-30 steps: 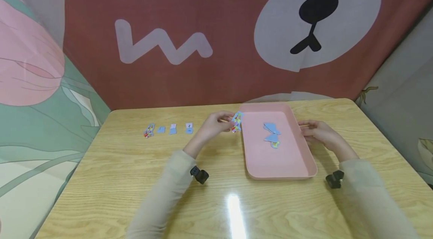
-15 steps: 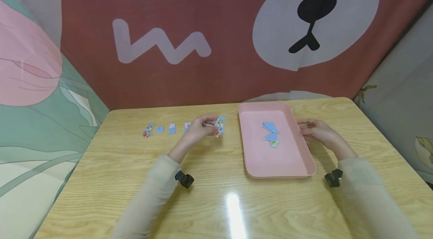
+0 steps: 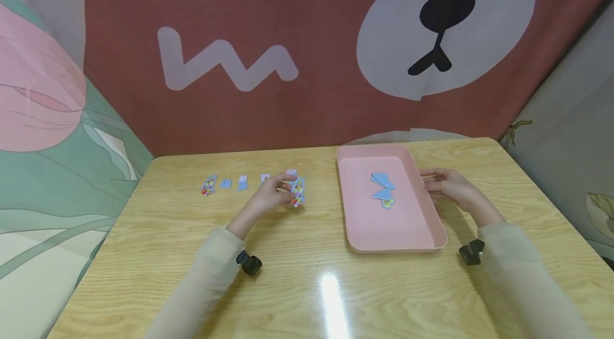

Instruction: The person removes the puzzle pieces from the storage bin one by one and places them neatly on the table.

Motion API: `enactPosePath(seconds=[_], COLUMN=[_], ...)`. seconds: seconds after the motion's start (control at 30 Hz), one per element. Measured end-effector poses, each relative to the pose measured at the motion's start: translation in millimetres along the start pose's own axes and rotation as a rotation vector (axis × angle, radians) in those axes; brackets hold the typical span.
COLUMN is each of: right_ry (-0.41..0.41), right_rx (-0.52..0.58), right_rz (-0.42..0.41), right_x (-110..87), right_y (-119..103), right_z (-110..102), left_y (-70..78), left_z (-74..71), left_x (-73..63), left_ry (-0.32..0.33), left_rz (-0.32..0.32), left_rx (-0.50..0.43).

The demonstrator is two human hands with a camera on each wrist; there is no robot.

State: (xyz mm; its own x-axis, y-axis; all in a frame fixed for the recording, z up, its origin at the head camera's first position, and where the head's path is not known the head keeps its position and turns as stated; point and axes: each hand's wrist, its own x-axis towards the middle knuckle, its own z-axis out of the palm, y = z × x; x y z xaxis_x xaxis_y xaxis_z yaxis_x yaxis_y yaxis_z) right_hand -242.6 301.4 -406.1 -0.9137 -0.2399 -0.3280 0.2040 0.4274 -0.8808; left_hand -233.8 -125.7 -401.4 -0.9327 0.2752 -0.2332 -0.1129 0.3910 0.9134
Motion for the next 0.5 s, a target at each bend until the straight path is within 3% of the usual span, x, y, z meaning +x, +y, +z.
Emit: enactPosePath(seconds=[0.5], right_ry=[-0.006], right_rx=[0.000], right_rz=[-0.009], right_x=[0.7], right_y=[1.0], right_z=[-1.3], left_y=[-13.7], left_z=[-2.2], left_x=[-2.5], left_ry=[-0.006], left_rz=[-0.111], left_rx=[0.035])
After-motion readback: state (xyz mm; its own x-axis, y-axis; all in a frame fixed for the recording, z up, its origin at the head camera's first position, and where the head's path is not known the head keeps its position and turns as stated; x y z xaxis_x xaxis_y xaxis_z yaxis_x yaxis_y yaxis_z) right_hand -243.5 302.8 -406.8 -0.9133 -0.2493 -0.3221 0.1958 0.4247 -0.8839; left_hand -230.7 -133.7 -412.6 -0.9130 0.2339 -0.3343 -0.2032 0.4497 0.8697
